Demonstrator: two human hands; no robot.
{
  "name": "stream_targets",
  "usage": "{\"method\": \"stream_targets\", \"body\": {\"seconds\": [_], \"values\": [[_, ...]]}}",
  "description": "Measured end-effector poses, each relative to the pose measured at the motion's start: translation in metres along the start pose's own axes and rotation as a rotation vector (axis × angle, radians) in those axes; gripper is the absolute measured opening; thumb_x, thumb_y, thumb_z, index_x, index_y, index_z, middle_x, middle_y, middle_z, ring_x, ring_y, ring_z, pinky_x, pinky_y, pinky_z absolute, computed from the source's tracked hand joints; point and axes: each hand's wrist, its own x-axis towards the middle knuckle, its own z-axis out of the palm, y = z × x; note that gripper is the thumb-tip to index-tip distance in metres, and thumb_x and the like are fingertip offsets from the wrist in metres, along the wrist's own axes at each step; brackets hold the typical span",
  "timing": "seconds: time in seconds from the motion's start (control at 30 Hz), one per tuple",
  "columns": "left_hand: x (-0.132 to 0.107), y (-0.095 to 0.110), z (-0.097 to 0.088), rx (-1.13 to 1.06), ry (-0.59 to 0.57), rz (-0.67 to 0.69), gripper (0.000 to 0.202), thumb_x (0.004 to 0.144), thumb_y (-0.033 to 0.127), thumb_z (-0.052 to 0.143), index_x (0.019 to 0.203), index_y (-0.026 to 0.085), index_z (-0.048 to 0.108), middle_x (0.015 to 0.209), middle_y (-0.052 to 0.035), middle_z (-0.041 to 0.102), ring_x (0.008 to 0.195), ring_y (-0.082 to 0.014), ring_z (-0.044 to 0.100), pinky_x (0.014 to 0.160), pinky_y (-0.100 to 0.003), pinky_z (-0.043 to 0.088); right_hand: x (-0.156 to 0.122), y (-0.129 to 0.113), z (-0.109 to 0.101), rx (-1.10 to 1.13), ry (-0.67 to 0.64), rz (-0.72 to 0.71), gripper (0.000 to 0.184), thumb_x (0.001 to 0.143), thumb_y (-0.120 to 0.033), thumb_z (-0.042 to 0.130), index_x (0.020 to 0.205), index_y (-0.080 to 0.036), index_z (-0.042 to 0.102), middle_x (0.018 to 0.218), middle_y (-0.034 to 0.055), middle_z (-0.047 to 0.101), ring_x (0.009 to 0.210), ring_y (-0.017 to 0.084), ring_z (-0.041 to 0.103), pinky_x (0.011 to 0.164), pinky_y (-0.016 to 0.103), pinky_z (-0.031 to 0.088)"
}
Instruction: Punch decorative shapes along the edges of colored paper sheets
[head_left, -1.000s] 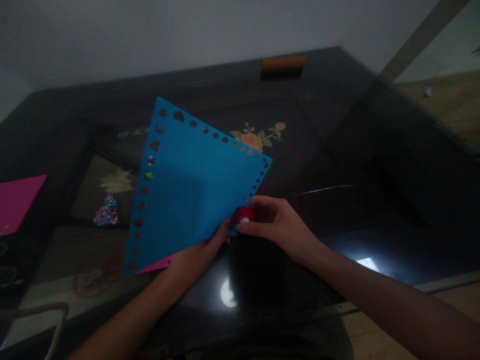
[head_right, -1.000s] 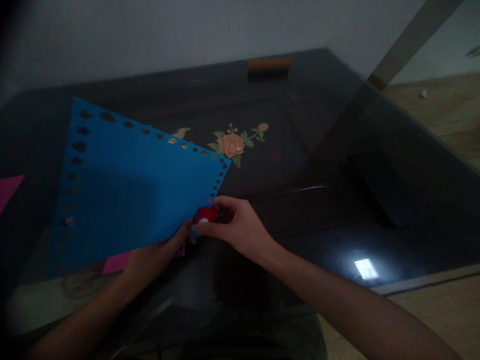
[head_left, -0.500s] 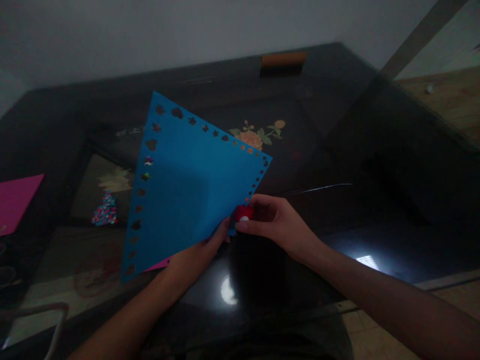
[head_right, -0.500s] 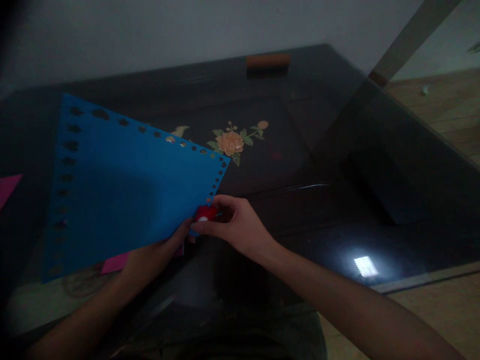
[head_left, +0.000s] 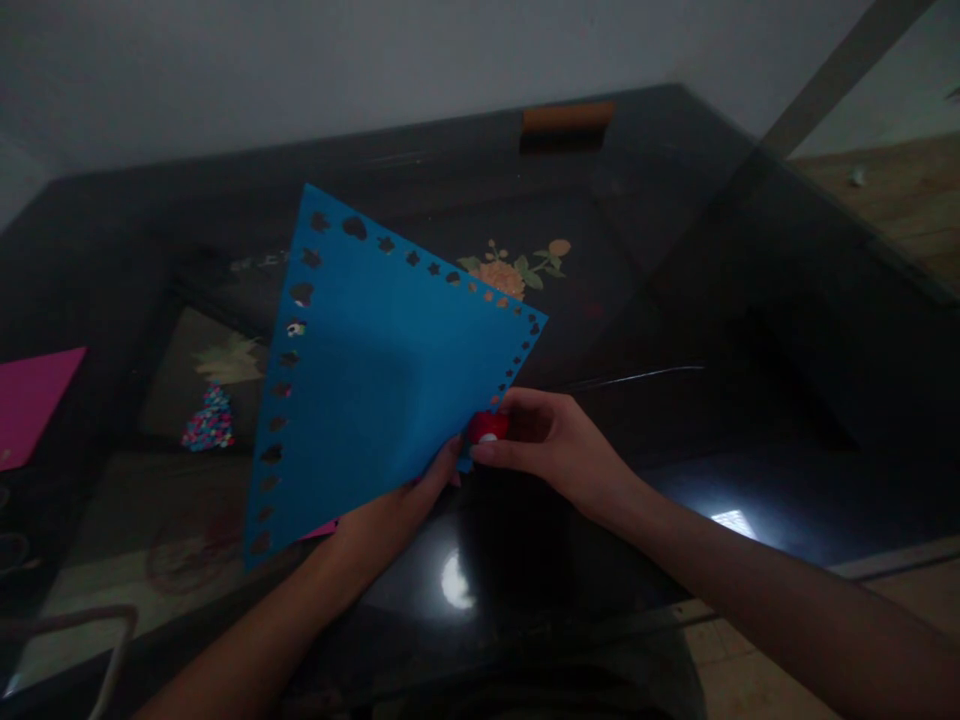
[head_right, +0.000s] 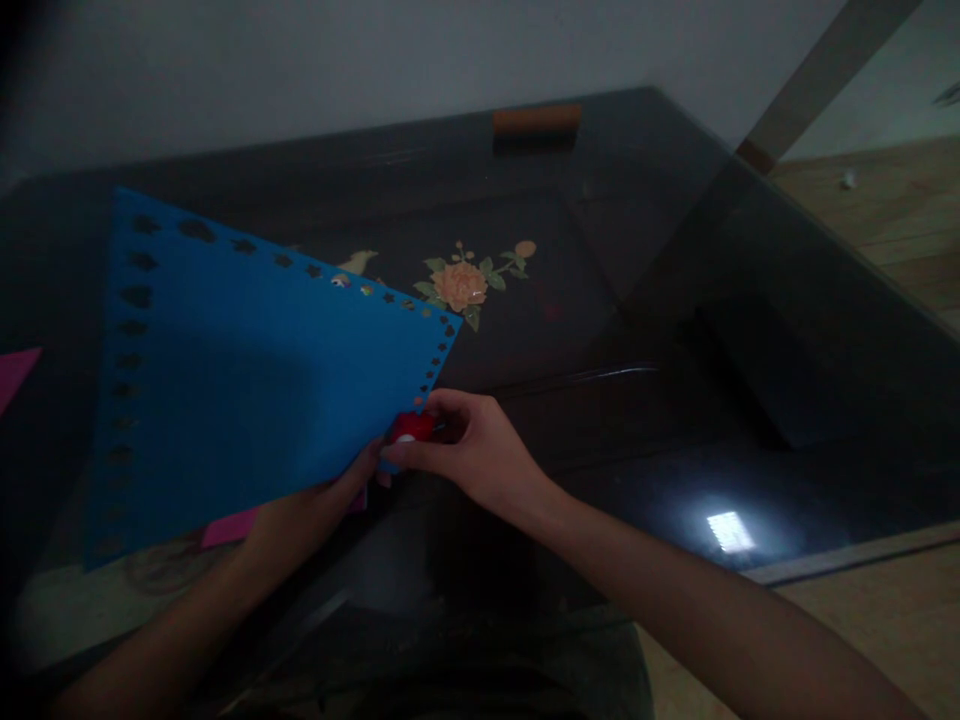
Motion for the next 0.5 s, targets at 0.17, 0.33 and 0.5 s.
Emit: {"method": "stream_targets", "body": {"seconds": [0.17,0.33,0.5], "values": [[-0.001,0.001,0.001,-0.046,-0.005,-0.022,0.036,0.093,0.043,0.037,0.107,0.026,0.066,0.082,-0.0063,0.07,0.085,-0.0237,0.066,0.085,-0.036,0.05,0.0,0.001,0.0,0.009,-0.003,0.003,0.03,0.058,-0.03,0.083,0.083,-0.021,0.068,0.081,-0.0012,0.07,0.072,0.015,0.064,0.074,0.032,0.051],[0.002,0.007,-0.009,-0.058,-0.037,0.027,0.038,0.093,0.047,0.038,0.096,0.025,0.069,0.084,-0.0066,0.072,0.089,-0.0248,0.066,0.091,-0.04,0.048,0.0,0.0,0.001,0.019,-0.008,-0.022,0.026,0.059,-0.029,0.082,0.079,-0.02,0.067,0.077,-0.0017,0.069,0.071,0.014,0.063,0.075,0.031,0.05],[0.007,0.018,-0.013,-0.07,-0.062,-0.007,0.04,0.094,0.045,0.037,0.079,0.026,0.068,0.076,-0.0012,0.072,0.078,-0.02,0.067,0.094,-0.039,0.047,0.0,-0.002,0.001,0.044,-0.037,-0.062,0.023,0.061,-0.031,0.082,0.077,-0.022,0.067,0.076,-0.0024,0.069,0.071,0.014,0.063,0.075,0.031,0.051]]}}
